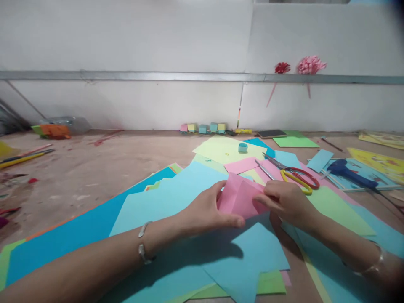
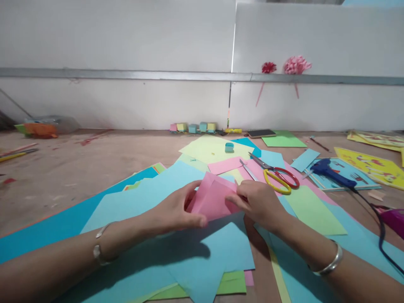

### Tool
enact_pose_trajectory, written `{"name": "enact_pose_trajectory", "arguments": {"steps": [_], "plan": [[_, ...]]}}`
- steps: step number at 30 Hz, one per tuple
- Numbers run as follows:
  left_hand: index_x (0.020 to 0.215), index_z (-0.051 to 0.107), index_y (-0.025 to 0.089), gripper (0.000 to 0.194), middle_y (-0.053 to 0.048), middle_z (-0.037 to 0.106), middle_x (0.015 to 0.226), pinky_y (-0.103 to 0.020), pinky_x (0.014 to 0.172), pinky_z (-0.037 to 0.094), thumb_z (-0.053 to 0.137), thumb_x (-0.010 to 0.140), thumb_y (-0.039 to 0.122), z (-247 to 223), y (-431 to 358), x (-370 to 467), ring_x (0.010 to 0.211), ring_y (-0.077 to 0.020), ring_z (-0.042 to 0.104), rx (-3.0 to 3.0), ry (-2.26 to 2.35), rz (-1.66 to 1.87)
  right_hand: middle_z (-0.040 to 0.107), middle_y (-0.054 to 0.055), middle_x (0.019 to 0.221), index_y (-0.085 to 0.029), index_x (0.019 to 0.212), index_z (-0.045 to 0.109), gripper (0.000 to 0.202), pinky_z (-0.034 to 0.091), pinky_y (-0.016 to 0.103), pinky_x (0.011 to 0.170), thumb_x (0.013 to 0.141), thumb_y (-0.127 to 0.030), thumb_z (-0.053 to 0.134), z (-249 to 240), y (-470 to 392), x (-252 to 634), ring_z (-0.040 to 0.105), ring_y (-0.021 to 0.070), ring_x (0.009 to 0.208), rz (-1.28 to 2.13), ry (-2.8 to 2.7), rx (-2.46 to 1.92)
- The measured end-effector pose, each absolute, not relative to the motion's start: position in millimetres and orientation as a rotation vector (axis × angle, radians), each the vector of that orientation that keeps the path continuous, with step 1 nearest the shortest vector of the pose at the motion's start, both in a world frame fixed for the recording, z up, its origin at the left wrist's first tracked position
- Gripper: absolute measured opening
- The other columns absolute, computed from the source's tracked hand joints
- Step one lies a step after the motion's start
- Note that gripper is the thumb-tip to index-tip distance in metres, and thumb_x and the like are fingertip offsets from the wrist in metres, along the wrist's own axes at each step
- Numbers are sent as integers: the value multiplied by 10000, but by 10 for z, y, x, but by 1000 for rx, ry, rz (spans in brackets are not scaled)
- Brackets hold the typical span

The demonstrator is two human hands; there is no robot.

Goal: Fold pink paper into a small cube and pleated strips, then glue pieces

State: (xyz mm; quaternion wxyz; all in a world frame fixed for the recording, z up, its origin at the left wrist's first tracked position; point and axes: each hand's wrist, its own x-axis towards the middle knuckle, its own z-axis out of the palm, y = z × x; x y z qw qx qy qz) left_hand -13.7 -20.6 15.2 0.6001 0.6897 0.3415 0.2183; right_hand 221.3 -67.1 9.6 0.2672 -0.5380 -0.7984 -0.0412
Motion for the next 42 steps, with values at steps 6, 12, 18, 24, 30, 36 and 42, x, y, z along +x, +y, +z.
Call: {"name": "enact_pose_trajectory", "arguments": {"steps": [6, 12, 18, 24, 30, 36, 42], "plan": [[1497, 284, 237, 917, 29, 598, 685, -247, 567, 400, 695, 682, 140, 60, -143, -142, 585, -136, 533, 1678, 918, 717, 516, -12, 599, -192, 622, 524, 461, 357, 239, 521, 899, -561, 523, 296, -641, 2343, 468, 118, 558, 213, -2215, -1288], [1209, 580, 150, 495, -2, 607, 726, -244, 559, 388, 671, 724, 192, 22, 5, -130, 621, -134, 534, 1591, 856, 854, 634, 54, 906, -208, 928, 661, 235, 472, 271, 653, 871, -434, 627, 343, -574, 2570, 588, 159, 774, 282, -2386, -1143], [1133, 600, 139, 635, -95, 674, 1023, -262, 646, 443, 846, 553, 220, 91, -44, -112, 848, -217, 603, 1571, 796, 756, 670, 46, 777, -199, 764, 695, 236, 474, 269, 634, 891, -372, 596, 263, -512, 2578, 608, 149, 697, 395, -2215, -1132], [866, 679, 133, 334, -33, 657, 752, -253, 562, 388, 782, 549, 155, 83, -11, -108, 655, -160, 550, 1554, 944, 743, 670, 19, 642, -195, 671, 671, 237, 451, 259, 542, 797, -395, 655, 282, -551, 2532, 596, 149, 591, 638, -1894, -1487], [579, 566, 154, 269, 36, 488, 499, -227, 463, 266, 753, 610, 345, 72, 54, -126, 471, -87, 412, 1575, 1018, 690, 628, 17, 601, -189, 614, 617, 292, 430, 259, 529, 802, -412, 620, 220, -547, 2460, 574, 150, 573, 735, -1733, -1548], [521, 507, 172, 314, 25, 490, 486, -226, 460, 296, 677, 699, 366, 38, 55, -127, 459, -93, 452, 1659, 1019, 723, 461, -22, 556, -201, 530, 471, 340, 318, 255, 502, 779, -389, 607, 214, -550, 2373, 413, 119, 535, 513, -1757, -1543], [538, 507, 170, 284, 33, 460, 504, -226, 479, 291, 647, 706, 353, 44, 51, -120, 496, -97, 433, 1694, 992, 770, 579, 11, 638, -191, 632, 602, 255, 383, 266, 544, 757, -407, 658, 218, -577, 2364, 513, 152, 606, 573, -1654, -1556]]}}
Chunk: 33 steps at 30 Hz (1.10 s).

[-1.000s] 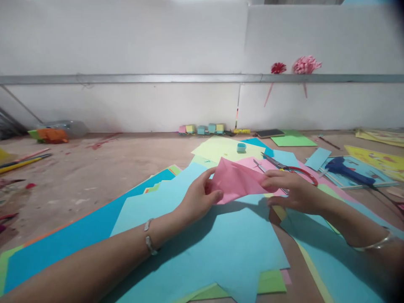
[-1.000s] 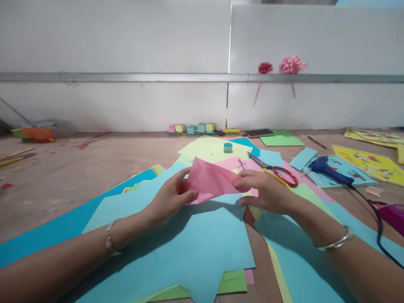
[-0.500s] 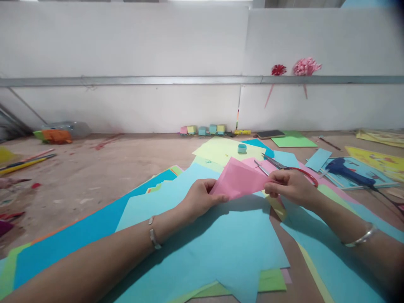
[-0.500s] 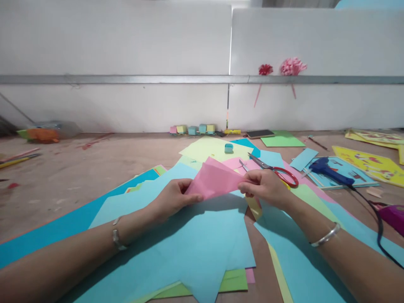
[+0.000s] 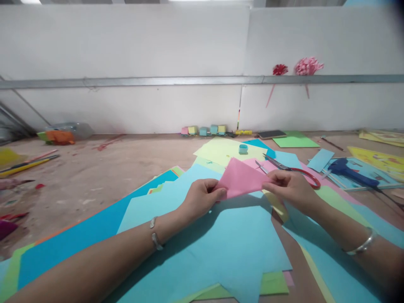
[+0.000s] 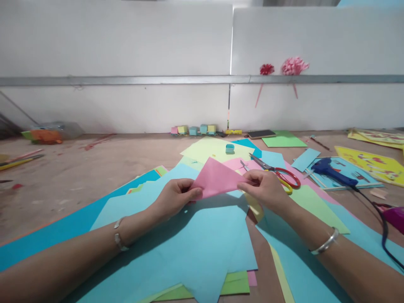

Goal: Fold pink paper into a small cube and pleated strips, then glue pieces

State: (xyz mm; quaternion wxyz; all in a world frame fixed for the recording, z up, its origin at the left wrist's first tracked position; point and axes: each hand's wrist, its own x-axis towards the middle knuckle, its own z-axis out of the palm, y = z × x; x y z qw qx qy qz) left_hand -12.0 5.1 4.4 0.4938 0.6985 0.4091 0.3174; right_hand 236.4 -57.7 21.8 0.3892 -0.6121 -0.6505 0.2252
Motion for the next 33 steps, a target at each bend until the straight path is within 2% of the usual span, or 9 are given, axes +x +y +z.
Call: {"name": "enact_pose_trajectory", "arguments": {"steps": [6, 12, 15, 19, 22, 24, 26, 29, 33], "plan": [[675, 645, 134, 183, 0, 564, 606, -235, 527, 327, 658, 694, 315, 62, 36, -147, 572, -117, 479, 1757, 936, 750, 568, 12, 612, -190, 626, 590, 230, 379, 255, 507, 727, -375, 681, 218, -600, 2304, 508, 146, 579, 556, -1609, -1582], [939, 660, 124, 361, -86, 681, 879, -267, 630, 438, 716, 713, 399, 111, 12, -140, 762, -184, 603, 1550, 856, 753, 566, 2, 641, -198, 576, 496, 277, 408, 258, 563, 750, -355, 643, 226, -635, 2229, 522, 145, 616, 640, -1775, -1512], [915, 659, 119, 324, -75, 671, 835, -247, 601, 420, 714, 721, 373, 99, 2, -122, 720, -157, 588, 1427, 871, 796, 603, 16, 683, -200, 575, 495, 282, 434, 274, 591, 757, -366, 631, 212, -640, 2216, 557, 159, 645, 665, -1832, -1495], [840, 662, 124, 221, -35, 638, 748, -234, 579, 395, 698, 716, 303, 68, -12, -108, 655, -121, 543, 1361, 905, 833, 534, -18, 594, -214, 616, 491, 246, 404, 262, 515, 748, -353, 644, 155, -633, 2210, 536, 144, 567, 724, -1814, -1548], [761, 657, 122, 162, -25, 616, 718, -236, 577, 380, 661, 731, 281, 66, -18, -109, 643, -111, 509, 1431, 932, 869, 528, -45, 595, -220, 767, 510, 170, 369, 244, 462, 754, -320, 648, 136, -639, 2203, 512, 122, 504, 811, -1780, -1547], [778, 661, 122, 157, -24, 611, 722, -242, 585, 380, 644, 734, 272, 73, -20, -117, 658, -117, 506, 1505, 925, 882, 561, -49, 640, -219, 965, 532, 234, 364, 239, 447, 776, -314, 632, 153, -652, 2196, 514, 117, 487, 883, -1780, -1540], [832, 670, 121, 181, -14, 594, 708, -246, 583, 373, 621, 744, 272, 79, -20, -126, 653, -120, 498, 1571, 911, 870, 575, -42, 659, -213, 1047, 555, 272, 362, 240, 450, 803, -323, 605, 180, -668, 2187, 518, 116, 487, 922, -1830, -1562], [900, 670, 120, 224, 16, 534, 655, -240, 552, 342, 587, 761, 275, 79, -25, -135, 604, -108, 455, 1646, 901, 839, 579, -16, 671, -198, 847, 639, 142, 361, 248, 510, 818, -327, 588, 205, -687, 2173, 522, 123, 566, 832, -1980, -1578], [870, 651, 125, 209, 40, 477, 612, -232, 531, 320, 579, 768, 292, 71, -39, -129, 575, -99, 415, 1679, 923, 844, 512, -24, 618, -192, 697, 594, 176, 318, 252, 533, 824, -312, 573, 186, -682, 2164, 458, 123, 593, 717, -2085, -1557]]}}
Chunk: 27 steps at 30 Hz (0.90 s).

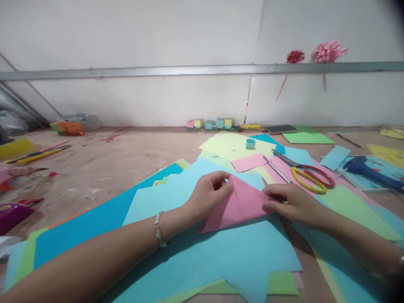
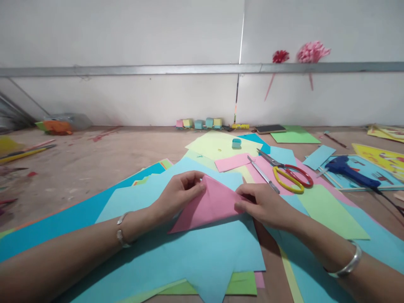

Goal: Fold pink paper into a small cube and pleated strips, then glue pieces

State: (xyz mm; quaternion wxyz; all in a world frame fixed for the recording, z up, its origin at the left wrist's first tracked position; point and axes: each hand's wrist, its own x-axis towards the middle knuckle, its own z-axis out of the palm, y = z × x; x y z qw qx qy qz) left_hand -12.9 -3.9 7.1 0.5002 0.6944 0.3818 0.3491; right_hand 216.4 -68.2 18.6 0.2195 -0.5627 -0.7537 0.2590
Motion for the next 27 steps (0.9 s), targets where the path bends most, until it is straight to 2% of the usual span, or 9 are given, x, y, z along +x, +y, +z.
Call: {"name": "enact_pose_trajectory", "arguments": {"steps": [7, 12, 17, 21, 24, 27], "plan": [[680, 578, 150, 188, 21, 507, 628, -246, 564, 331, 578, 762, 319, 56, -18, -121, 608, -110, 433, 1709, 980, 837, 509, -23, 621, -190, 664, 548, 191, 313, 257, 542, 826, -291, 538, 195, -681, 2167, 455, 125, 597, 711, -2112, -1583], [702, 601, 148, 173, 17, 524, 633, -251, 578, 343, 573, 748, 313, 40, -3, -117, 616, -118, 451, 1739, 957, 817, 473, -34, 586, -192, 631, 537, 199, 303, 254, 543, 790, -302, 584, 214, -692, 2156, 441, 121, 583, 709, -2114, -1627], [758, 655, 140, 183, 1, 569, 649, -261, 602, 372, 557, 741, 294, 70, -53, -109, 634, -132, 480, 1711, 976, 781, 509, -32, 597, -188, 665, 580, 174, 311, 250, 543, 791, -307, 592, 233, -685, 2172, 463, 120, 589, 770, -2140, -1655], [723, 664, 144, 174, -4, 588, 641, -265, 610, 385, 549, 742, 273, 100, -116, -107, 641, -140, 494, 1745, 984, 720, 535, -29, 614, -186, 672, 592, 182, 315, 243, 523, 783, -326, 628, 249, -688, 2193, 472, 121, 595, 870, -2190, -1660], [712, 671, 153, 182, -8, 612, 655, -269, 632, 403, 529, 757, 257, 104, -185, -99, 659, -147, 514, 1803, 951, 646, 616, -6, 680, -194, 740, 634, 193, 350, 249, 543, 836, -354, 588, 244, -718, 2155, 525, 137, 632, 857, -2178, -1605], [740, 686, 157, 193, -12, 627, 671, -266, 625, 407, 518, 770, 249, 103, -269, -73, 663, -149, 523, 1836, 919, 575, 677, 18, 752, -202, 786, 655, 215, 394, 261, 602, 891, -312, 503, 239, -774, 2063, 577, 152, 684, 758, -2135, -1511]]}}
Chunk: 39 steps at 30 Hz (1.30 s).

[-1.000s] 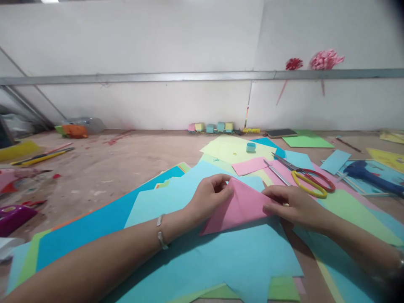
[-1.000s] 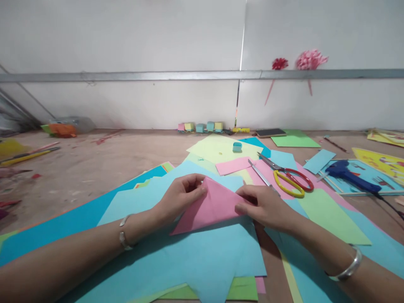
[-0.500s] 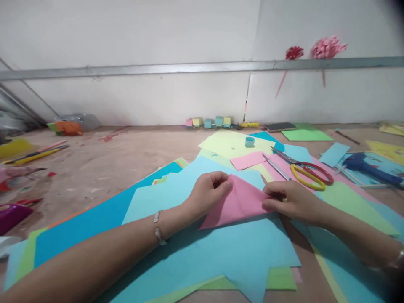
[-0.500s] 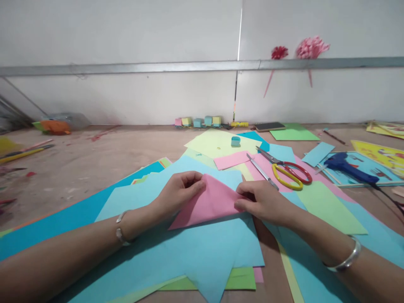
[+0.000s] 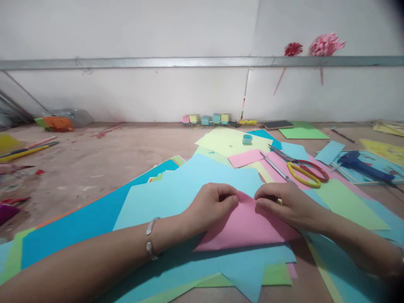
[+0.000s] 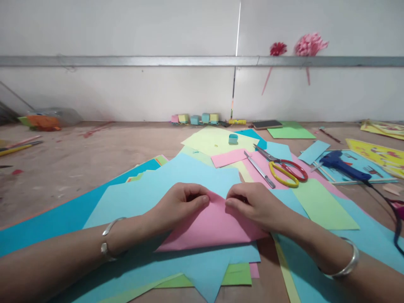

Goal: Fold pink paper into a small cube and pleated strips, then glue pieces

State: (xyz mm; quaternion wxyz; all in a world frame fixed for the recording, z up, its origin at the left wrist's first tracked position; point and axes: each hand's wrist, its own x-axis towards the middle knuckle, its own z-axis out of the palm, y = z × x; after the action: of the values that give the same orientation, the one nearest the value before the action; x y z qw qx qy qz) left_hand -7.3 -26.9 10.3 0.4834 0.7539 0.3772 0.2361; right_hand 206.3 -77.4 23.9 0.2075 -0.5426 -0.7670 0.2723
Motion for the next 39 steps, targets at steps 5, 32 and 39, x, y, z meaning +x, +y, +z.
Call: {"name": "enact_pose_trajectory", "arguments": {"steps": [5, 32, 39], "plan": [[853, 699, 164, 187, 24, 560, 600, -245, 548, 361, 545, 771, 231, 85, -380, -34, 580, -124, 476, 1848, 918, 534, 678, 30, 745, -202, 781, 643, 232, 407, 268, 610, 902, -303, 472, 234, -879, 1877, 581, 157, 680, 736, -2018, -1495], [845, 718, 174, 215, 15, 615, 639, -228, 555, 423, 611, 668, 113, 7, 76, -161, 600, -126, 553, 1889, 972, 528, 644, 75, 769, -189, 734, 551, 159, 356, 317, 678, 875, -236, 494, -151, -119, 1824, 547, 205, 743, 223, -2157, -1532], [784, 753, 188, 218, -14, 678, 707, -246, 576, 456, 625, 626, 108, 126, 32, -172, 615, -145, 576, 2018, 1053, 430, 627, 46, 746, -193, 741, 542, 160, 359, 290, 658, 889, -223, 492, -162, -102, 1850, 534, 178, 708, 221, -2180, -1485]]}}
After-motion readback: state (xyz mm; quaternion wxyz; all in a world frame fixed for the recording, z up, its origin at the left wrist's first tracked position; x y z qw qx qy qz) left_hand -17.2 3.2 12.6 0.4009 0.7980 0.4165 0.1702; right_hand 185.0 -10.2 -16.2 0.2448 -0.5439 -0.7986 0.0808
